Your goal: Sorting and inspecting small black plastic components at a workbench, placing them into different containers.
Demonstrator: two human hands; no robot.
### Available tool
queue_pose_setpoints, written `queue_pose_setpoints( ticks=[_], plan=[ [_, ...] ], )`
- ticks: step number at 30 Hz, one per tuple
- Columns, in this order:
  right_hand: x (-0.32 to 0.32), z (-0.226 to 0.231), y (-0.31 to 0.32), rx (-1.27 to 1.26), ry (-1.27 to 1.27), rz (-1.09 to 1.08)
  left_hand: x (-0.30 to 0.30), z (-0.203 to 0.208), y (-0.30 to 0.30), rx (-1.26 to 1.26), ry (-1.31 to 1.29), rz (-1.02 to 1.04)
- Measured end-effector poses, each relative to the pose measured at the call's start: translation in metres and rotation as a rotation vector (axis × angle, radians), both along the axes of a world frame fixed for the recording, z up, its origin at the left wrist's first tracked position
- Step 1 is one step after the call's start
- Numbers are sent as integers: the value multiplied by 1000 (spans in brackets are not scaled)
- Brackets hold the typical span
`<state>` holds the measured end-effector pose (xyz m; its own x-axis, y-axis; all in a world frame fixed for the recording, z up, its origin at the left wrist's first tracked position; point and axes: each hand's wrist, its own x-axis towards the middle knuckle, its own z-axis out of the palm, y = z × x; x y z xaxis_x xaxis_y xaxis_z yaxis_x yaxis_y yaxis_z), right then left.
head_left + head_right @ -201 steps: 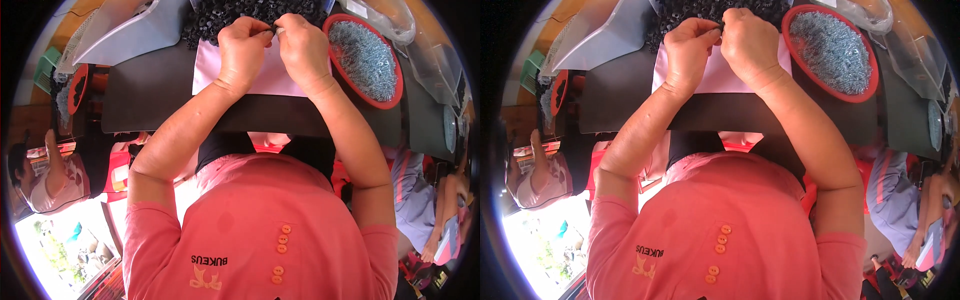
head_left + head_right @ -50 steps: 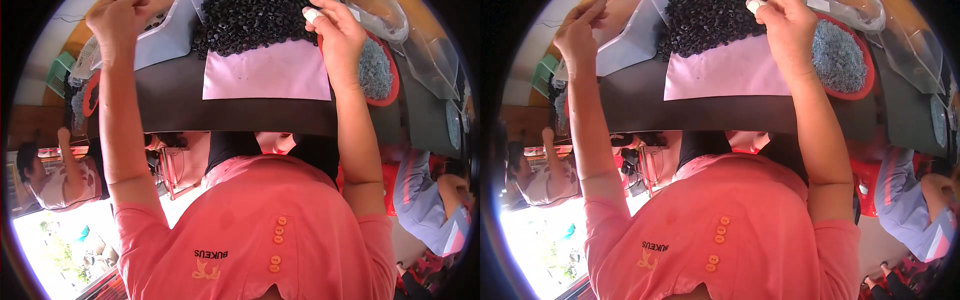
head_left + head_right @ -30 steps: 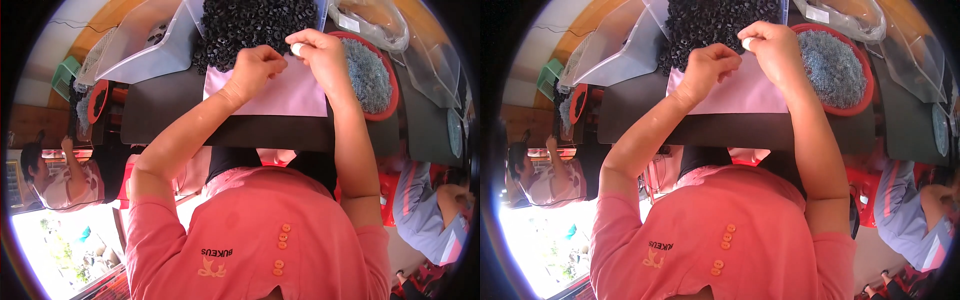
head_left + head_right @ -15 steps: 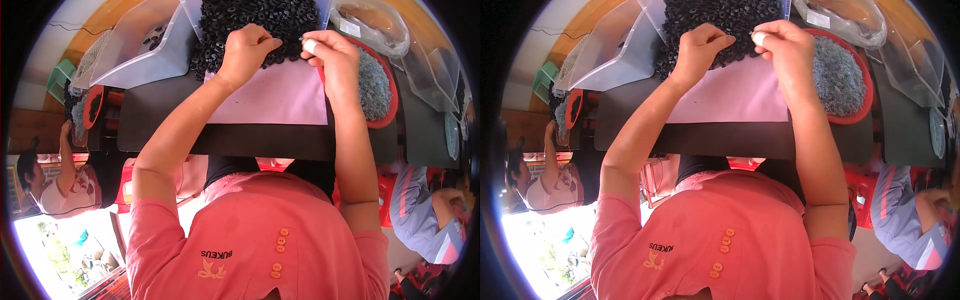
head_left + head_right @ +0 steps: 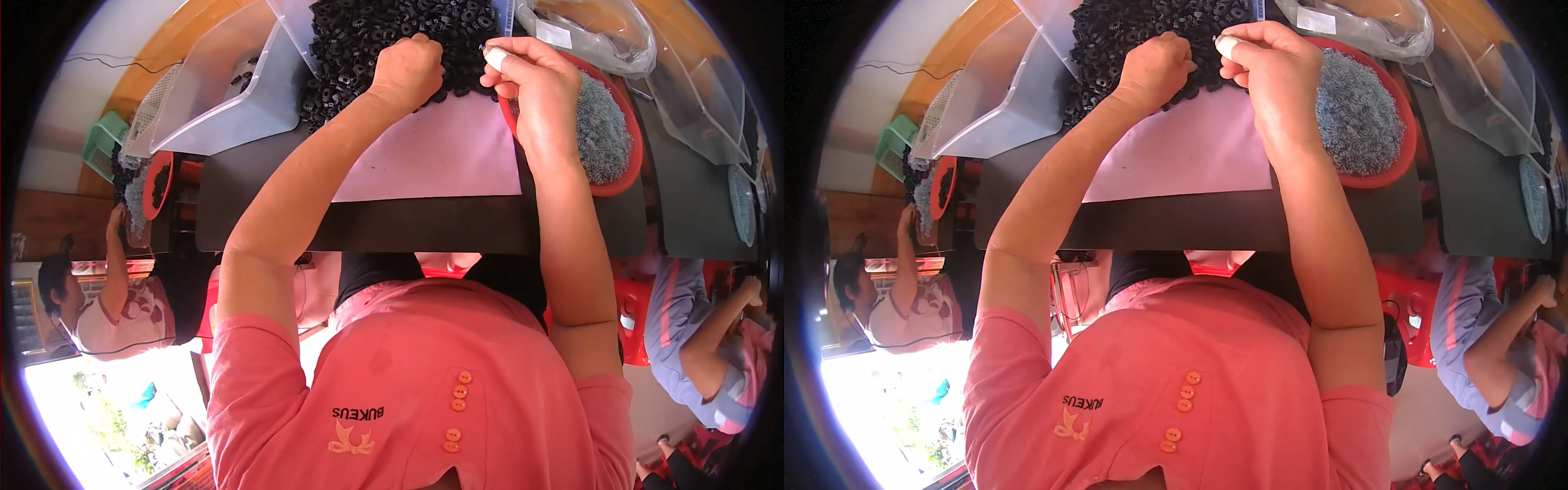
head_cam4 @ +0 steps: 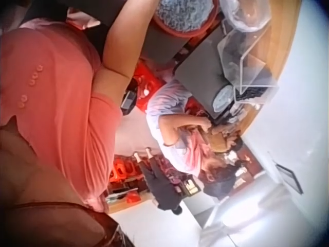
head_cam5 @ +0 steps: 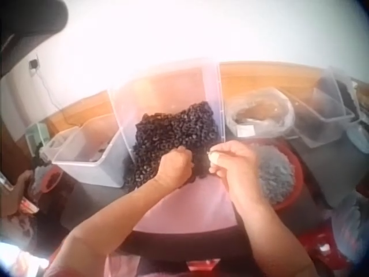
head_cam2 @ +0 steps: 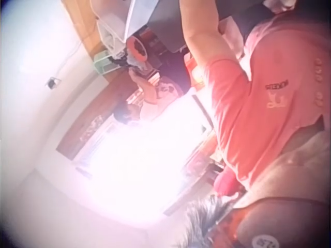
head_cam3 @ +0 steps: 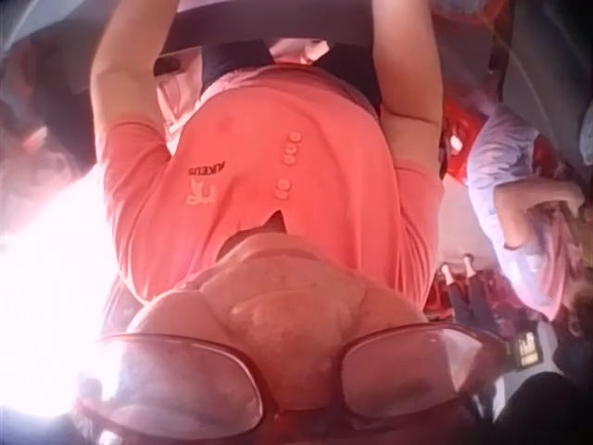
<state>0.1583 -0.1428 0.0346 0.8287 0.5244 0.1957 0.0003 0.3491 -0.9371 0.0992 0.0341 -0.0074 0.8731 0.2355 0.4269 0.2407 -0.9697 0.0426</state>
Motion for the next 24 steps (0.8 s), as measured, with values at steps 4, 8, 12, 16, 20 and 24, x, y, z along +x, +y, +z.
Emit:
queue_pose_setpoints(
  ticks=[4, 8, 12, 16, 20, 24],
  plan=[
    [-3, 3, -1, 0, -16, 12, -4, 6, -1, 25, 56, -3],
    [-3, -2, 1, 17, -18, 23, -7, 14, 1, -118, 76, 34],
    [-2, -3, 1, -41, -60, 7, -31, 19, -3, -594, -147, -25],
    [-3, -3, 3, -89, -69, 8, -68, 8, -17, -666, -144, -114],
    [-5, -3, 2, -84, -92, 21, -98, -10, -20, -618, -217, -33],
    [-6, -6, 5, -94, -117, 18, -92, -13, -7, -357, -292, -64]
  ],
)
